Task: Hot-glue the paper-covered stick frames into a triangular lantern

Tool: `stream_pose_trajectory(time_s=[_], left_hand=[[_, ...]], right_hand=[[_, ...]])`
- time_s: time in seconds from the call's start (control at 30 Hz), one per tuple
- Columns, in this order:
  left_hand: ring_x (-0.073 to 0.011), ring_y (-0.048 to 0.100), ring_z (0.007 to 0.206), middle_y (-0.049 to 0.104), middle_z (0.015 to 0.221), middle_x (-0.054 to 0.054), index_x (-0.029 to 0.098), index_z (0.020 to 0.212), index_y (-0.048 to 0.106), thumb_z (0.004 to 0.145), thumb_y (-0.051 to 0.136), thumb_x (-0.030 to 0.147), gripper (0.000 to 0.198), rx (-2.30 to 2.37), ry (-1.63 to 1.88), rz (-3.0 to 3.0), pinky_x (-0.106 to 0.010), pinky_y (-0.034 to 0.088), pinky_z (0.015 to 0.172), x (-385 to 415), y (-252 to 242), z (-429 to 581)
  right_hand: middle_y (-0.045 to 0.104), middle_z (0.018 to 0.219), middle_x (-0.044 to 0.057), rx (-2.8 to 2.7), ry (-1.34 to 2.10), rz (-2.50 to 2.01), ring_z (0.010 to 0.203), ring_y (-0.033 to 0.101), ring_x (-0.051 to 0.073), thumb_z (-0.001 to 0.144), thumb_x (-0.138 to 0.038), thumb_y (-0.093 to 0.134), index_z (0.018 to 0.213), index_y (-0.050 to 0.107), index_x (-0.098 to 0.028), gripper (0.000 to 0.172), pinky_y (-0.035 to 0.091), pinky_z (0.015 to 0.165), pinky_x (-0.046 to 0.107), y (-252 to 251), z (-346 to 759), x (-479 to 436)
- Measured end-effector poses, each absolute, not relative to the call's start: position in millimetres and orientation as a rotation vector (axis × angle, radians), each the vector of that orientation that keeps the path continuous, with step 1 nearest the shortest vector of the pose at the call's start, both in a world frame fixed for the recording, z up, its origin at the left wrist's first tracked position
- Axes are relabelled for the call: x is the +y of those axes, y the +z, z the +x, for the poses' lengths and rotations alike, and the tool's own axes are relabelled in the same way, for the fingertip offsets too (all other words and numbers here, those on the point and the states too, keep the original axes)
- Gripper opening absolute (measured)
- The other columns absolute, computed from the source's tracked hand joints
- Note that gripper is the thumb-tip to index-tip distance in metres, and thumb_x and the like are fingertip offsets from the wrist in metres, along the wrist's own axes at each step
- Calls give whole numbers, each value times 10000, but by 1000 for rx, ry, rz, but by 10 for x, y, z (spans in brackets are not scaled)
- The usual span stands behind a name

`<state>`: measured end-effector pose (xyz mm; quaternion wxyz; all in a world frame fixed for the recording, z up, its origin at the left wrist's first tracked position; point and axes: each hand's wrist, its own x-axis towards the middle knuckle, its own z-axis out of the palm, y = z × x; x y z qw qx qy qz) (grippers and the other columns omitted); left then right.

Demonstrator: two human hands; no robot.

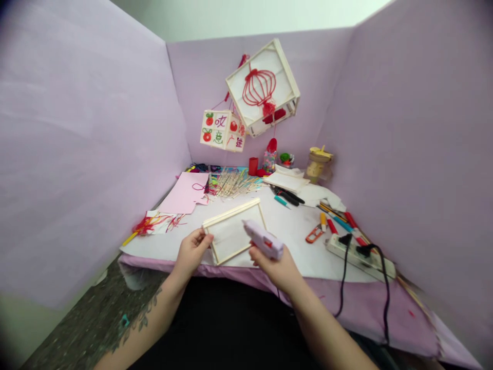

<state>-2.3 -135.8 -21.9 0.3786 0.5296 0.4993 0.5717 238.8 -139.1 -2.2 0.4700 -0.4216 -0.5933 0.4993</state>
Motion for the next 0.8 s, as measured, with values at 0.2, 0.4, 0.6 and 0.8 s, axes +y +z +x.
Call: stream_pose_trajectory(time_s=[0.2, 0.4, 0.6, 0.8], left_hand=[[-151, 569, 640, 631, 691, -16, 141, 794, 647, 789, 647, 437, 296, 1291, 1457, 1347, -248, 442, 611, -1376, -295, 14], [-159, 594, 677, 667, 740, -25, 147, 850, 673, 781, 655, 422, 284, 1298, 1464, 1345, -248, 454, 639, -1399, -239, 39], [-164, 595, 659, 673, 724, -32, 137, 845, 682, 775, 655, 420, 293, 1315, 1455, 1340, -251, 455, 621, -1414, -229, 49], [-164, 587, 658, 660, 703, -27, 138, 823, 684, 783, 647, 413, 280, 1334, 1450, 1359, -250, 445, 620, -1422, -236, 40]], right_hand=[[700, 795, 46, -1607, 1233, -1002, 702, 623, 196, 719, -444, 730, 870, 671, -184, 307, 504, 652, 321, 71, 1916, -1314], [744, 925, 67, -1544, 1394, -985, 850, 658, 251, 681, -472, 759, 933, 735, -177, 388, 507, 797, 387, 77, 1751, -1154], [745, 988, 86, -1513, 1490, -942, 901, 670, 263, 676, -480, 772, 973, 737, -172, 429, 499, 859, 415, 98, 1729, -1131], [749, 955, 76, -1518, 1529, -936, 890, 674, 253, 664, -466, 785, 986, 739, -170, 440, 497, 876, 415, 113, 1695, -1099]])
